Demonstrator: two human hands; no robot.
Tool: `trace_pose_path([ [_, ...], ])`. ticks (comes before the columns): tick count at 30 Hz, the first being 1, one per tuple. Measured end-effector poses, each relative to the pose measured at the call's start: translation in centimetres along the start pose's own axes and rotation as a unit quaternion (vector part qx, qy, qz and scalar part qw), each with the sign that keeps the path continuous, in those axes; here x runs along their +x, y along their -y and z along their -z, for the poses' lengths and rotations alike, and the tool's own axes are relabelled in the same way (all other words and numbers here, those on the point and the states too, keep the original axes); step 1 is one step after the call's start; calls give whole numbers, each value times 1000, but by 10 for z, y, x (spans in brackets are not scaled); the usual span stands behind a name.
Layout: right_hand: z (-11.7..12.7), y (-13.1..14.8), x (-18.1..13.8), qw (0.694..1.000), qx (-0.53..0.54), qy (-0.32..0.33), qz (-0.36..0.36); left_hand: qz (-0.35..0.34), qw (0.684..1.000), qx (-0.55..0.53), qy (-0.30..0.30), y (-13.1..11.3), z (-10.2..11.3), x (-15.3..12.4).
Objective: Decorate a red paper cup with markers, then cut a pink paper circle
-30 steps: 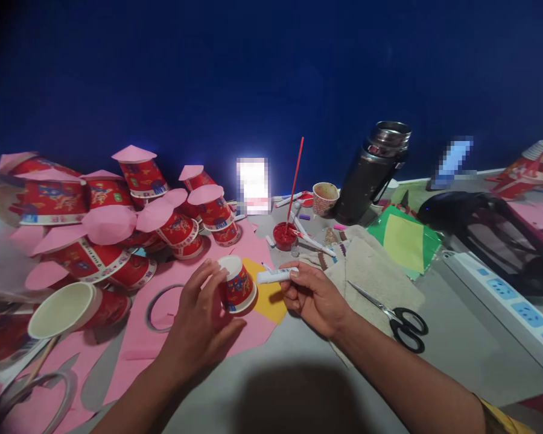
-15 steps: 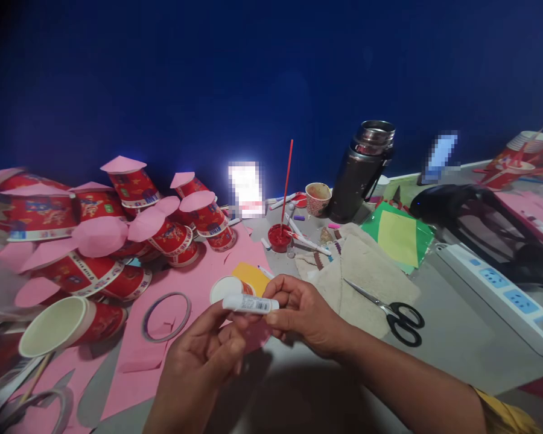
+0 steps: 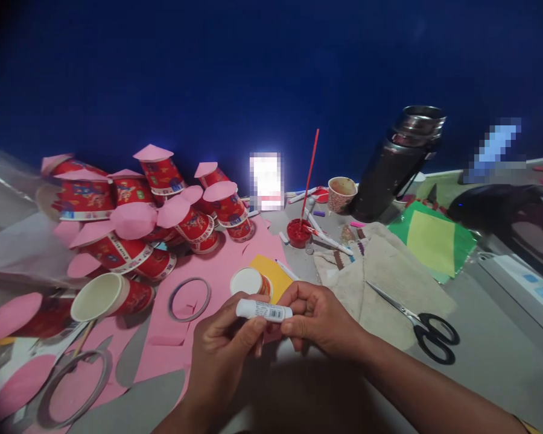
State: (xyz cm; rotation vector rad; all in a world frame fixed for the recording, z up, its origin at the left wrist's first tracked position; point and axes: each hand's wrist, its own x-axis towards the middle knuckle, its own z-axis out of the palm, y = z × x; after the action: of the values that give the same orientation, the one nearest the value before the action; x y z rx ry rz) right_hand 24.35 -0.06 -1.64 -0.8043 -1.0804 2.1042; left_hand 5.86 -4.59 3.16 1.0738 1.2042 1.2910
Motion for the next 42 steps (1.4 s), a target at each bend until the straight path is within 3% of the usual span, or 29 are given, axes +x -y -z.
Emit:
trace_pose_path([
  [12,0,-5,3,997,34,70,-17,35,999,-13,30,-1,3,1],
  [18,-4,-1,2,999,-29,19,-19,67,997,47,11,-5,6,4],
  [23,-7,5,0,998,-58,13,-32,65,996,61,14,-5,7,2],
  [42,-1,-6,3,988,38,136,-58,91,992,-28,82,1,10,1],
])
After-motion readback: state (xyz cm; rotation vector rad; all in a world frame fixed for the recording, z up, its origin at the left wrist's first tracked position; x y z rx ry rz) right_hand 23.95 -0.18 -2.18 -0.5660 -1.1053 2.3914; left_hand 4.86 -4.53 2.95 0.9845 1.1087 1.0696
